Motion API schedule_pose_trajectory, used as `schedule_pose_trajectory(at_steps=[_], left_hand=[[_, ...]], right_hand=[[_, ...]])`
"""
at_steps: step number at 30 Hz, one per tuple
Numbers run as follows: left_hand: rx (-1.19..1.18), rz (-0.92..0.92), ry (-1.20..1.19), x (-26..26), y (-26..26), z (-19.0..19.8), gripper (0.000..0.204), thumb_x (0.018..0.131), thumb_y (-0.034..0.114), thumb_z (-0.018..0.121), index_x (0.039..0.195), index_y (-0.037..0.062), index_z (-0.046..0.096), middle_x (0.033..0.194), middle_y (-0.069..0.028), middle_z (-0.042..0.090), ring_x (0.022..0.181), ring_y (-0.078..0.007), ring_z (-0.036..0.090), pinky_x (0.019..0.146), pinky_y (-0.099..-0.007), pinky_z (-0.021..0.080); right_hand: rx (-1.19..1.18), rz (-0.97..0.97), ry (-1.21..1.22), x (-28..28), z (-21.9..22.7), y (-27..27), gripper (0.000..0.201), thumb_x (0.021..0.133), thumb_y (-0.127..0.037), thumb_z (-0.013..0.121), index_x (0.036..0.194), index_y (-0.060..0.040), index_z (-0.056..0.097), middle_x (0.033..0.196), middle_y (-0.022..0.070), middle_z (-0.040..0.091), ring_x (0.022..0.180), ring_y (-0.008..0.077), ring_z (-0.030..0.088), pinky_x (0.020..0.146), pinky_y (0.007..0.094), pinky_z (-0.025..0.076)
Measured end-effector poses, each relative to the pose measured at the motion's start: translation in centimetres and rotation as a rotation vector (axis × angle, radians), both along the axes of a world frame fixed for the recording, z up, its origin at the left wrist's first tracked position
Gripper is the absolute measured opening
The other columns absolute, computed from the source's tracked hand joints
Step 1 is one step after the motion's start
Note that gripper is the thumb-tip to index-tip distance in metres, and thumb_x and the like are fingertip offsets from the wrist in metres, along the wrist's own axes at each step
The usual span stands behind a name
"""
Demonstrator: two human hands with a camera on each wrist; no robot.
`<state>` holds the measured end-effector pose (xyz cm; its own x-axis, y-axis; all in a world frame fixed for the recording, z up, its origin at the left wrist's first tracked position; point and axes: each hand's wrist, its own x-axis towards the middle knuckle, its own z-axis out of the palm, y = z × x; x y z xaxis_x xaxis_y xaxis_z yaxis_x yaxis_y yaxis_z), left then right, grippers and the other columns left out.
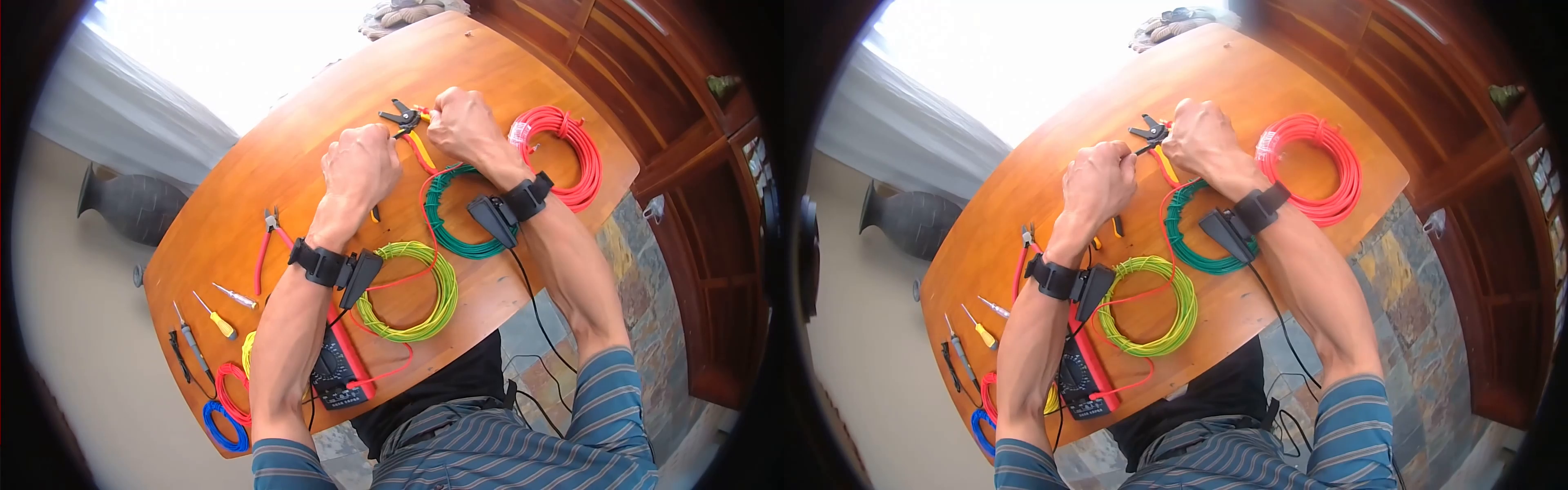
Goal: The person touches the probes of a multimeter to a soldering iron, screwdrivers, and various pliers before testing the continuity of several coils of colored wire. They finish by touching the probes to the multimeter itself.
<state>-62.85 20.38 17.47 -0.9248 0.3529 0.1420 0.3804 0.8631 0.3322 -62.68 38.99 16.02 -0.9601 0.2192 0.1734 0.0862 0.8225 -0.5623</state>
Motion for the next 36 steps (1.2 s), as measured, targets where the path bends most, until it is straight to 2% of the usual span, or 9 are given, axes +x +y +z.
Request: schedule_pose_trajectory(at_steps=[3,7,14,18,20,24,28,33,36], left_hand=[[-0.012,-0.005,0.012,-0.2,0.6,-0.3,0.026,0.097,0.024,0.066,0.099,0.0026,0.08,0.091,-0.0256,0.076,0.09,-0.0474,0.074,0.085,-0.0558,0.059],[-0.017,-0.031,0.042,0.5,0.6,0.3,0.026,0.098,0.024,0.065,0.098,0.0022,0.08,0.088,-0.0244,0.076,0.088,-0.0467,0.074,0.084,-0.055,0.059],[0.112,-0.229,0.004,4.0,0.0,2.1,0.022,0.098,0.02,0.07,0.098,-0.0001,0.079,0.085,-0.0228,0.075,0.081,-0.0412,0.074,0.076,-0.0484,0.056],[0.171,-0.369,-0.017,5.2,0.6,2.4,0.017,0.098,0.014,0.071,0.098,-0.0015,0.078,0.083,-0.0214,0.073,0.077,-0.0381,0.072,0.072,-0.0457,0.054],[0.186,-0.42,-0.041,5.9,1.3,2.9,0.015,0.098,0.014,0.069,0.096,0.0006,0.076,0.088,-0.0188,0.074,0.087,-0.042,0.073,0.077,-0.0519,0.057],[0.214,-0.473,-0.045,6.8,2.8,3.9,0.016,0.099,0.014,0.068,0.095,0.0003,0.075,0.09,-0.018,0.073,0.087,-0.0414,0.072,0.076,-0.052,0.056],[0.255,-0.512,-0.05,6.9,4.1,4.0,0.016,0.099,0.014,0.068,0.095,0.0002,0.074,0.091,-0.0175,0.074,0.086,-0.0413,0.071,0.076,-0.0517,0.056],[0.282,-0.534,-0.032,7.0,5.2,3.7,0.014,0.098,0.009,0.071,0.104,-0.0032,0.076,0.081,-0.0195,0.069,0.074,-0.0359,0.067,0.068,-0.0445,0.05],[0.256,-0.531,-0.032,7.0,5.9,3.9,0.017,0.1,0.015,0.068,0.096,0.0001,0.074,0.091,-0.0176,0.074,0.089,-0.0409,0.072,0.077,-0.0512,0.056]], right_hand=[[-0.063,0.027,0.106,1.5,0.6,1.6,0.022,0.097,-0.015,0.067,0.099,0.0031,0.079,0.083,0.0289,0.073,0.076,0.0403,0.075,0.071,0.0465,0.057],[-0.177,-0.013,0.183,6.0,4.3,2.6,0.025,0.096,-0.017,0.064,0.09,0.0055,0.075,0.084,0.031,0.071,0.082,0.0456,0.075,0.078,0.0518,0.058],[-0.359,-0.13,0.237,11.7,3.6,6.7,0.022,0.101,-0.016,0.068,0.098,0.0025,0.078,0.078,0.0149,0.075,0.073,0.0215,0.073,0.07,0.0362,0.055],[-0.403,-0.304,0.268,13.4,3.5,9.8,0.023,0.103,-0.017,0.067,0.107,0.0033,0.077,0.081,0.0101,0.076,0.074,0.0162,0.072,0.071,0.0345,0.055],[-0.366,-0.382,0.259,14.0,3.8,11.2,0.022,0.103,-0.017,0.067,0.106,0.0031,0.077,0.082,0.0101,0.077,0.074,0.0158,0.072,0.071,0.0345,0.055],[-0.335,-0.525,0.233,14.3,2.9,13.9,0.023,0.102,-0.019,0.068,0.103,0.0026,0.077,0.083,0.0124,0.077,0.075,0.0187,0.073,0.072,0.0363,0.056],[-0.276,-0.45,0.226,13.8,0.3,15.2,0.024,0.1,-0.021,0.069,0.099,0.0019,0.077,0.082,0.017,0.076,0.077,0.0267,0.074,0.074,0.04,0.057],[-0.29,-0.468,0.231,13.8,-0.5,15.3,0.024,0.1,-0.02,0.069,0.098,0.0019,0.077,0.08,0.0163,0.075,0.075,0.0259,0.073,0.073,0.0394,0.056],[-0.311,-0.495,0.288,13.8,-0.5,15.2,0.023,0.1,-0.019,0.069,0.097,0.0017,0.077,0.079,0.0158,0.074,0.074,0.0251,0.072,0.072,0.0392,0.055]])
